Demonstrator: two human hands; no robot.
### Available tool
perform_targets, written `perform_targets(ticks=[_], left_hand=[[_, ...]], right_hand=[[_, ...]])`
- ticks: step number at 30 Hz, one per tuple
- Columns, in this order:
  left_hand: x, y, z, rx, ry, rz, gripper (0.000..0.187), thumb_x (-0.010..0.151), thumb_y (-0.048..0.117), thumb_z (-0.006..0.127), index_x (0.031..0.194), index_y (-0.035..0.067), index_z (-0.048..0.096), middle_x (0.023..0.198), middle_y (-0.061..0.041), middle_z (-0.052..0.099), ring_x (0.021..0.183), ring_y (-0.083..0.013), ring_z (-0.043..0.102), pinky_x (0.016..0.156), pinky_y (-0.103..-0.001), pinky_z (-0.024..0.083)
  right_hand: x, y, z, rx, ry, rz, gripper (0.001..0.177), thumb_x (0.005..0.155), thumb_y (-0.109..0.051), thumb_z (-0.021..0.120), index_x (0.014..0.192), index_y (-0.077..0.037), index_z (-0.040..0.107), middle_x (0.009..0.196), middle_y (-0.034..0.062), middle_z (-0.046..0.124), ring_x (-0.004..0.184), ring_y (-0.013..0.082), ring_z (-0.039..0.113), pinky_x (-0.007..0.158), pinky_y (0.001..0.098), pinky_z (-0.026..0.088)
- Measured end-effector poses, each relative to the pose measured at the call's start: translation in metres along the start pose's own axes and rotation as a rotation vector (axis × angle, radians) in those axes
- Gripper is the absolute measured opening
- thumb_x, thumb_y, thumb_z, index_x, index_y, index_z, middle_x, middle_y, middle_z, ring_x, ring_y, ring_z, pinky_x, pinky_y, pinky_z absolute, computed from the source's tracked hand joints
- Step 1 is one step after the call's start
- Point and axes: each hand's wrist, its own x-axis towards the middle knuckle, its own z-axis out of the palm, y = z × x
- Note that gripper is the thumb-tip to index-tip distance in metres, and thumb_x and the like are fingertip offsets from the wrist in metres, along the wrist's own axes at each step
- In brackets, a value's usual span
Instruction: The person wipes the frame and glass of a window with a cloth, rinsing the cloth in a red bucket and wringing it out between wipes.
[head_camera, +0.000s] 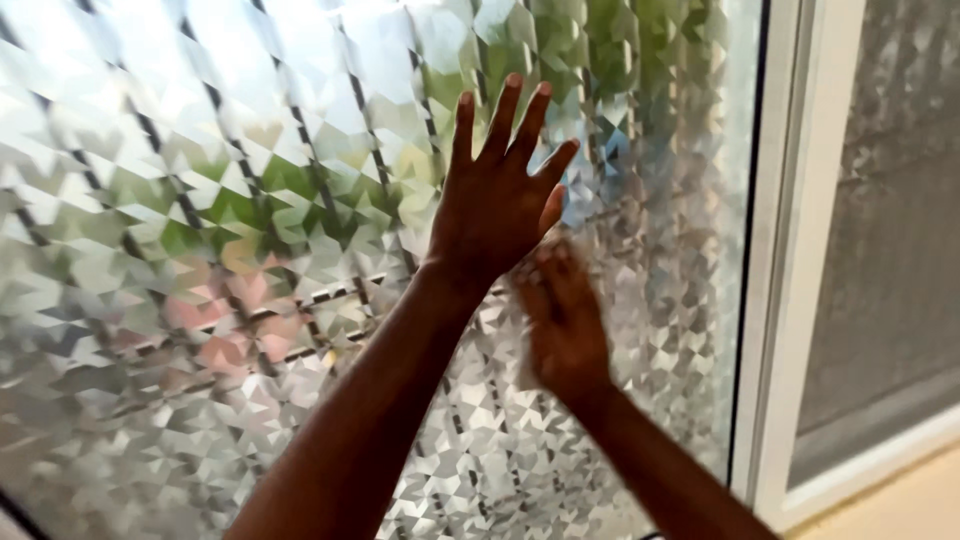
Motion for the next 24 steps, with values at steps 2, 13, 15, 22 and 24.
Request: perform_targets(ticks=[2,13,15,22,24], left_hand=[[-0.018,0.014,0.0,0.034,0.037,-0.017,0.051,0.101,0.038,0.068,0.148,0.019,0.062,0.169,-0.019,0.03,0.158,-0.0394,0.021,0.128,-0.065,0.013],[-0.107,0.056,-0.015,0.084,-0.123,-0.043,0.07,0.095,0.046,0.066,0.156,0.015,0.051,0.168,-0.016,0.034,0.156,-0.0347,0.027,0.125,-0.059,0.016],[-0.107,0.056,-0.014,0.083,-0.132,-0.037,0.071,0.094,0.047,0.066,0.155,0.014,0.052,0.166,-0.018,0.036,0.154,-0.0359,0.029,0.124,-0.059,0.016],[-0.107,0.056,-0.01,0.078,-0.124,-0.053,0.069,0.094,0.046,0.066,0.155,0.014,0.054,0.166,-0.018,0.037,0.154,-0.0353,0.029,0.124,-0.059,0.016],[-0.107,0.056,-0.009,0.07,-0.118,-0.058,0.069,0.094,0.046,0.065,0.155,0.015,0.054,0.166,-0.017,0.036,0.154,-0.0354,0.029,0.124,-0.059,0.016]], right_hand=[[-0.013,-0.007,-0.008,-0.068,-0.057,0.003,0.033,0.098,0.004,0.061,0.13,0.001,0.066,0.147,0.0242,0.054,0.139,0.0453,0.052,0.118,0.0556,0.044],[-0.033,0.09,-0.062,-0.279,-0.217,-0.118,0.04,0.089,0.001,0.069,0.129,0.007,0.063,0.144,0.029,0.054,0.132,0.0531,0.055,0.116,0.0617,0.042],[-0.024,0.119,-0.066,-0.338,-0.231,-0.225,0.027,0.092,0.006,0.068,0.119,0.005,0.064,0.141,0.026,0.059,0.133,0.0472,0.059,0.12,0.0617,0.043],[0.009,0.199,-0.092,-0.649,-0.169,-0.156,0.031,0.108,0.003,0.067,0.139,0.004,0.066,0.151,0.0209,0.063,0.146,0.0368,0.06,0.126,0.055,0.042],[0.0,0.2,-0.094,-0.652,-0.182,-0.136,0.03,0.107,0.003,0.068,0.137,0.004,0.066,0.15,0.0211,0.062,0.145,0.0364,0.059,0.125,0.0544,0.042]])
